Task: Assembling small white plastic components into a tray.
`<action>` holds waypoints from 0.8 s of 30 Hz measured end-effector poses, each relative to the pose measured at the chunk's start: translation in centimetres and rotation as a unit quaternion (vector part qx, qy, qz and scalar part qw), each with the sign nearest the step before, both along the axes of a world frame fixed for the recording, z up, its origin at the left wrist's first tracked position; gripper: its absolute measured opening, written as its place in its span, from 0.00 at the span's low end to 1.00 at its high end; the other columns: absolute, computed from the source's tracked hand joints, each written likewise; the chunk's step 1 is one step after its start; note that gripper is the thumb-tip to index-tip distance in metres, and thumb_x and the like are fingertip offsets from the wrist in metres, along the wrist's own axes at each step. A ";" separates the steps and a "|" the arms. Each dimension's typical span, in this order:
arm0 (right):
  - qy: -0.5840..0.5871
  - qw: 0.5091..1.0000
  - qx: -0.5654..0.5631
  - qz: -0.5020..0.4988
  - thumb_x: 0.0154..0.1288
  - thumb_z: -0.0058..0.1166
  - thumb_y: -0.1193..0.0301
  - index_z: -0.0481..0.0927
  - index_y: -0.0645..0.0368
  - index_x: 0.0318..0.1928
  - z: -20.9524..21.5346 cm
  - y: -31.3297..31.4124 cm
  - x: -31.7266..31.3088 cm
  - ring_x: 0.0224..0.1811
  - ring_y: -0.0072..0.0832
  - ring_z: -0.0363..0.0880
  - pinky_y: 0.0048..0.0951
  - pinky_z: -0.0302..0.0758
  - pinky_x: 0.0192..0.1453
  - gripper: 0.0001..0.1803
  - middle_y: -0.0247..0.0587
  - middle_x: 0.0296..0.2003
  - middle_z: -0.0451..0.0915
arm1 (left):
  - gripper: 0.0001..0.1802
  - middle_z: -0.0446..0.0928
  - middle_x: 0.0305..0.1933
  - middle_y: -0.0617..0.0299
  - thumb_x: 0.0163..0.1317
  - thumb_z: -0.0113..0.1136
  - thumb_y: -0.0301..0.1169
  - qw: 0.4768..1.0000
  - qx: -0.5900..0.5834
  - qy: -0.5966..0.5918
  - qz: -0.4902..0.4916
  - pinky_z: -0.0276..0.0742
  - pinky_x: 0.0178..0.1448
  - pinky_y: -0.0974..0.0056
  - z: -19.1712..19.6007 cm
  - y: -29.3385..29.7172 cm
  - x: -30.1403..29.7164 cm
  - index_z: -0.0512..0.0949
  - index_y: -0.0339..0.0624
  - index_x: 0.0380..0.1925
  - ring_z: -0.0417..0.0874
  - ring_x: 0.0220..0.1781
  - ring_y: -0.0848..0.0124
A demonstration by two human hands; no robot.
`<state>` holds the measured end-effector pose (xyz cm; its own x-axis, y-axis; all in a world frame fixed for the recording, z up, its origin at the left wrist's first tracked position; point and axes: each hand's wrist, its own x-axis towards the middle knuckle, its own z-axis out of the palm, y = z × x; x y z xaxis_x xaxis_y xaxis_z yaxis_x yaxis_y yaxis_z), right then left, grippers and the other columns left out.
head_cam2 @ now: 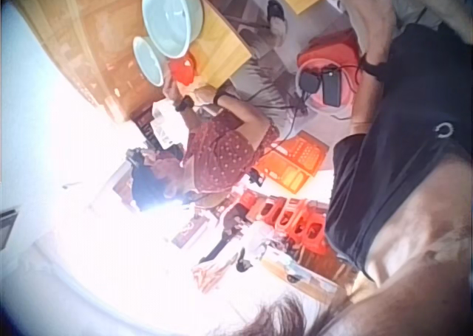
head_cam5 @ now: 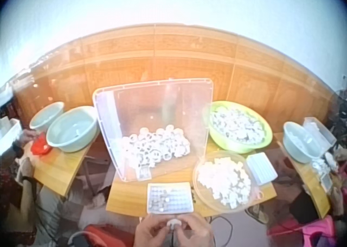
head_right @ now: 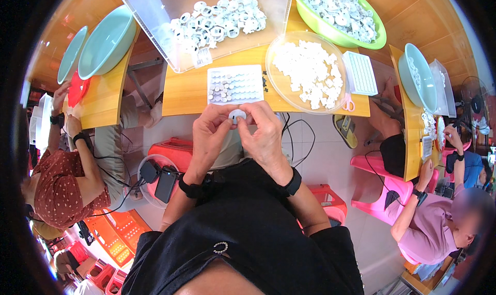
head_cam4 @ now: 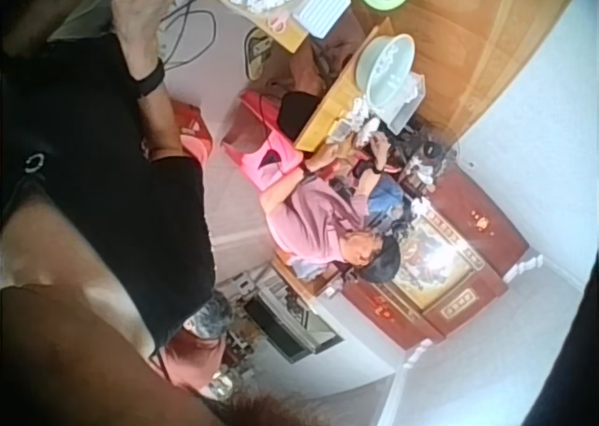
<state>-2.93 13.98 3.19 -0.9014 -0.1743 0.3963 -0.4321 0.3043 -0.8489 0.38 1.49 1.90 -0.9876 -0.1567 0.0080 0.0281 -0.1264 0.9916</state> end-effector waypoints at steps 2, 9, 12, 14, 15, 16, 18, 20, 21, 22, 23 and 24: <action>0.006 0.999 0.039 -0.001 0.47 0.56 0.84 0.77 0.64 0.36 0.2 0.1 0.1 0.23 0.28 0.74 0.25 0.72 0.27 0.12 0.42 0.29 0.73 | 0.15 0.74 0.43 0.60 0.56 0.49 0.14 1.000 -0.024 0.005 0.003 0.77 0.47 0.71 -0.2 0.1 0.1 0.76 0.33 0.44 0.78 0.40 0.76; 0.089 0.988 0.126 -0.018 0.48 0.57 0.81 0.76 0.64 0.40 0.4 0.2 0.4 0.28 0.38 0.76 0.33 0.73 0.29 0.15 0.43 0.31 0.73 | 0.17 0.71 0.42 0.62 0.54 0.49 0.11 0.998 -0.060 0.010 0.022 0.75 0.43 0.74 0.4 0.8 -0.1 0.76 0.33 0.44 0.79 0.40 0.76; 0.097 0.982 0.157 -0.024 0.48 0.58 0.80 0.76 0.65 0.41 0.2 0.2 0.5 0.28 0.40 0.76 0.34 0.73 0.29 0.15 0.44 0.31 0.72 | 0.17 0.71 0.39 0.62 0.54 0.50 0.11 0.993 -0.108 0.021 0.033 0.74 0.42 0.74 0.4 0.8 -0.1 0.77 0.34 0.43 0.78 0.38 0.76; 0.085 0.981 0.170 -0.022 0.48 0.58 0.79 0.76 0.67 0.40 0.1 0.1 0.5 0.29 0.40 0.75 0.34 0.73 0.29 0.15 0.44 0.30 0.71 | 0.17 0.70 0.37 0.63 0.53 0.50 0.11 0.990 -0.135 0.030 0.042 0.74 0.41 0.74 0.4 0.8 -0.1 0.77 0.34 0.43 0.77 0.37 0.77; 0.086 0.982 0.170 -0.022 0.48 0.58 0.79 0.76 0.67 0.40 0.0 0.1 0.5 0.29 0.40 0.75 0.34 0.73 0.29 0.15 0.44 0.30 0.71 | 0.17 0.70 0.37 0.62 0.53 0.50 0.11 0.988 -0.145 0.025 0.041 0.73 0.41 0.74 0.4 0.8 0.0 0.78 0.35 0.42 0.76 0.36 0.77; 0.095 0.980 0.174 -0.022 0.48 0.58 0.79 0.76 0.67 0.40 -0.1 0.1 0.5 0.28 0.40 0.75 0.34 0.73 0.29 0.16 0.45 0.30 0.71 | 0.18 0.69 0.36 0.62 0.52 0.50 0.11 0.987 -0.155 0.020 0.040 0.73 0.40 0.75 0.5 0.8 0.0 0.78 0.35 0.42 0.75 0.36 0.77; 0.105 0.978 0.178 -0.022 0.47 0.58 0.78 0.76 0.68 0.40 -0.3 0.1 0.4 0.28 0.40 0.75 0.34 0.73 0.29 0.16 0.45 0.30 0.71 | 0.18 0.69 0.35 0.62 0.52 0.50 0.11 0.986 -0.161 0.018 0.038 0.72 0.40 0.74 0.4 0.8 0.1 0.78 0.36 0.42 0.75 0.35 0.76; 0.092 0.975 0.199 -0.026 0.47 0.59 0.78 0.78 0.66 0.41 -0.6 0.2 0.4 0.27 0.37 0.77 0.31 0.74 0.27 0.16 0.43 0.31 0.74 | 0.18 0.69 0.35 0.61 0.52 0.49 0.11 0.985 -0.167 0.016 0.036 0.72 0.40 0.73 0.3 0.8 0.2 0.78 0.36 0.42 0.74 0.35 0.76; 0.093 0.975 0.199 -0.026 0.47 0.59 0.78 0.78 0.66 0.41 -0.7 0.2 0.4 0.27 0.37 0.77 0.31 0.74 0.27 0.16 0.43 0.31 0.74 | 0.18 0.69 0.33 0.61 0.53 0.49 0.11 0.981 -0.190 0.025 0.034 0.71 0.40 0.72 0.3 0.7 0.2 0.78 0.36 0.42 0.74 0.35 0.74; 0.098 0.975 0.200 -0.022 0.47 0.59 0.78 0.78 0.66 0.41 -0.9 0.2 0.4 0.27 0.37 0.77 0.32 0.74 0.27 0.16 0.43 0.31 0.73 | 0.18 0.70 0.32 0.60 0.53 0.48 0.12 0.976 -0.214 0.033 0.033 0.71 0.39 0.71 0.3 0.6 0.2 0.78 0.35 0.42 0.74 0.34 0.73; 0.102 0.974 0.200 -0.018 0.47 0.59 0.78 0.78 0.66 0.40 -1.1 0.2 0.4 0.27 0.37 0.77 0.32 0.74 0.27 0.16 0.43 0.31 0.73 | 0.18 0.70 0.32 0.60 0.53 0.48 0.12 0.976 -0.214 0.033 0.033 0.71 0.39 0.71 0.4 0.6 0.2 0.78 0.35 0.42 0.74 0.34 0.73; 0.103 0.974 0.201 -0.018 0.47 0.59 0.78 0.78 0.66 0.40 -1.2 0.1 0.5 0.27 0.37 0.77 0.32 0.74 0.27 0.16 0.43 0.31 0.73 | 0.17 0.70 0.31 0.58 0.53 0.47 0.12 0.975 -0.217 0.034 0.036 0.70 0.39 0.69 0.7 0.6 0.2 0.78 0.35 0.42 0.73 0.33 0.71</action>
<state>-2.46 14.09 2.04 -0.8181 -0.3227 0.4760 -0.5640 0.6118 -0.5547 0.60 2.13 2.57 -0.9693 -0.1921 0.1532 0.0884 0.3090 0.9469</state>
